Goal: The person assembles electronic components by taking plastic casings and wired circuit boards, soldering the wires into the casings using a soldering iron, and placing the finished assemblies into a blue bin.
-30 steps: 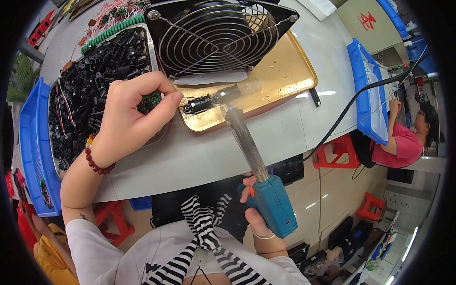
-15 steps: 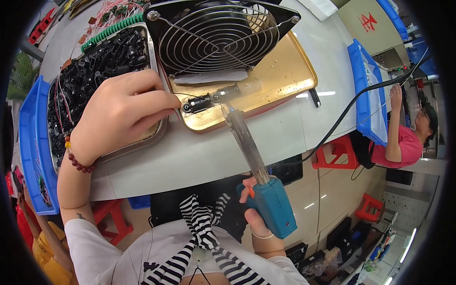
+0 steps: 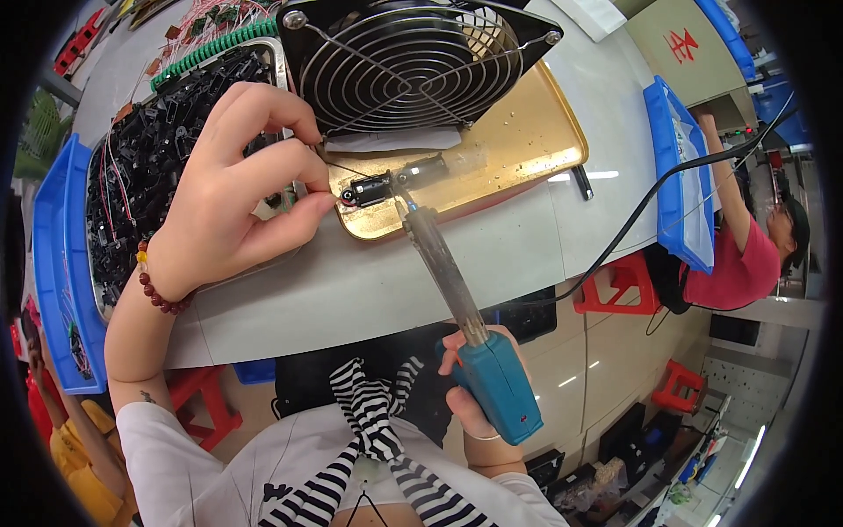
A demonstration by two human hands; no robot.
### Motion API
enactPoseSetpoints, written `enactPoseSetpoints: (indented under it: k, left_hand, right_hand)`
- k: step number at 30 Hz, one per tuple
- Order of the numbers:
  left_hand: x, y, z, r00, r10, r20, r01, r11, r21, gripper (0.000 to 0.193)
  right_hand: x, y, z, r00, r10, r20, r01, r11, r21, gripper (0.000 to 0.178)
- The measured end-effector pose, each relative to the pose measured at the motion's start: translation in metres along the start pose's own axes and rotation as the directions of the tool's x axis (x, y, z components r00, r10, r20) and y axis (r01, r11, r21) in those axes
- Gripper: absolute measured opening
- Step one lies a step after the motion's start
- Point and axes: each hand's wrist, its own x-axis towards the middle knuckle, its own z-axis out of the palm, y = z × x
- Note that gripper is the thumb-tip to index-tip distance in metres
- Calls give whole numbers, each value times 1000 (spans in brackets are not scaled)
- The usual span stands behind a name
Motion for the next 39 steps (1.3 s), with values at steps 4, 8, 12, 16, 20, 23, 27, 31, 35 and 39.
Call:
enactPoseSetpoints:
  k: [4,8,12,16,20,23,27,31,35,39]
  left_hand:
    - [0,0,-2,995,88,39,-93,984,149,23]
    - [-1,1,-4,985,139,100,-163,939,303,24]
    - [-3,0,-2,983,168,73,-183,931,316,24]
    - [-1,-1,0,992,120,29,-123,964,236,20]
    - [-1,-1,2,993,121,-11,-117,977,181,17]
    - [-2,-2,3,991,128,-27,-121,976,179,16]
    - [-1,-2,3,990,133,-39,-124,976,177,15]
    - [-2,-2,5,989,140,-44,-130,975,178,16]
    - [-3,-2,6,988,145,-55,-132,973,188,16]
    - [-2,-3,6,986,150,-71,-133,970,204,16]
  right_hand:
    - [0,-4,3,1000,-14,-23,14,1000,4,57]
    - [2,-5,4,999,-11,-38,12,1000,26,56]
    - [3,-2,0,999,-48,9,48,998,-32,48]
    - [3,5,-6,986,-165,39,169,968,-184,39]
    - [6,9,-5,973,-230,27,229,942,-244,39]
    - [6,12,-9,971,-232,48,237,936,-260,38]
    - [6,11,-8,972,-224,73,235,921,-311,39]
    - [6,8,-3,980,-198,29,197,928,-317,37]
    - [7,6,0,979,-204,29,202,922,-331,35]
    - [7,9,-9,978,-194,75,208,912,-354,34]
